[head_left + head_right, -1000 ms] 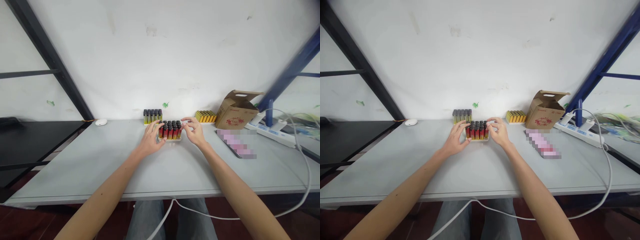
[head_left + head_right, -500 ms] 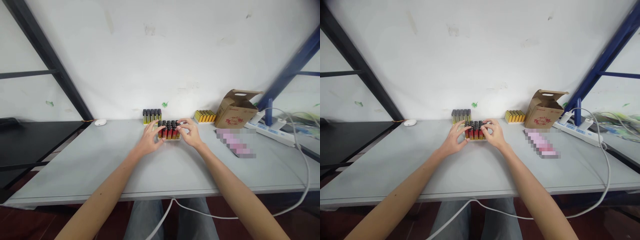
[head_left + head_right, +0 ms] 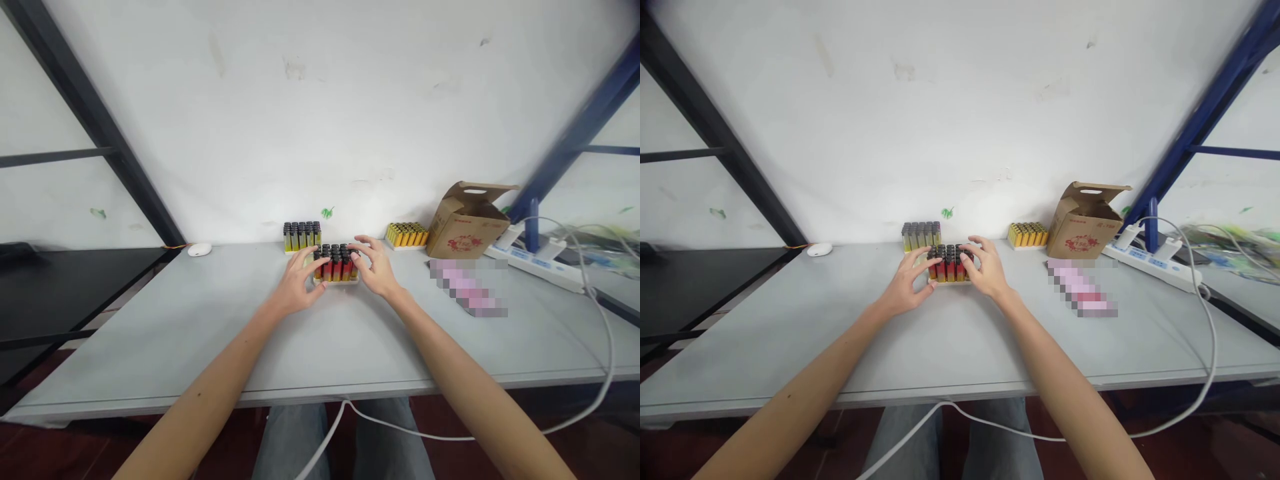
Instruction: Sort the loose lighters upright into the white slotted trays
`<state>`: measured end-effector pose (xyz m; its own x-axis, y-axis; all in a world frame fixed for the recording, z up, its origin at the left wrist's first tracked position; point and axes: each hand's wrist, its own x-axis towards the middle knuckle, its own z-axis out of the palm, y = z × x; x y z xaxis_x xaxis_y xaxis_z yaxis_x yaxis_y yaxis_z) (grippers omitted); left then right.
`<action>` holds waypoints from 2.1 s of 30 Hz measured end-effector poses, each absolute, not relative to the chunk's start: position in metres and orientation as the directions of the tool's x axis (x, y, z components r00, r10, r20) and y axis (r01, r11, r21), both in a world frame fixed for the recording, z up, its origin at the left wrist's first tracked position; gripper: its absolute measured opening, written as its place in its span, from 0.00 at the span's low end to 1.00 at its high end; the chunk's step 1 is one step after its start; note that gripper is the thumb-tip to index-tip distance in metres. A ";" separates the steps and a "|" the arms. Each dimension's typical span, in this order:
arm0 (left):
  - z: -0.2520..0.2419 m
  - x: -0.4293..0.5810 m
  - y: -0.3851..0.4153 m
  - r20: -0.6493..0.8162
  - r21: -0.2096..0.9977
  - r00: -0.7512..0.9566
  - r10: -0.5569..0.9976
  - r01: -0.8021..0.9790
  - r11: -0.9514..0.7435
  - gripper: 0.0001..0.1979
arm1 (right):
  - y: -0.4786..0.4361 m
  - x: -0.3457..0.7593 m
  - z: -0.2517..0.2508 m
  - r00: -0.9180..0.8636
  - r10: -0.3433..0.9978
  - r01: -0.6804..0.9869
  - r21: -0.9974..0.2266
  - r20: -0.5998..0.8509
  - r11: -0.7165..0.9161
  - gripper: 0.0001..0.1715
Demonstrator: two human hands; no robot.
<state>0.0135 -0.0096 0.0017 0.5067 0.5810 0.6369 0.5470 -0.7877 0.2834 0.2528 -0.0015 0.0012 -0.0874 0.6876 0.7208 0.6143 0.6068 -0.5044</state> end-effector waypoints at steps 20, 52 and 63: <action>-0.008 0.016 0.002 0.551 0.331 0.434 0.713 0.671 -0.663 0.31 | 0.001 0.253 0.000 -0.135 0.753 0.603 -0.550 0.644 0.578 0.28; -0.035 0.001 0.023 0.390 0.447 0.259 0.884 0.786 -0.428 0.18 | 0.085 0.274 -0.028 -0.099 0.881 0.581 -0.692 0.462 0.428 0.45; -0.030 0.001 0.020 0.340 0.441 0.274 0.900 0.799 -0.410 0.19 | 0.095 0.251 -0.024 0.247 0.941 0.832 -0.549 0.230 -0.084 0.30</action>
<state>0.0008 0.0196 -0.0298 0.2735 0.8996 0.3403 0.7986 -0.4096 0.4409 0.2508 0.0952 -0.0237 0.2472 0.9414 0.2297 0.8315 -0.0843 -0.5491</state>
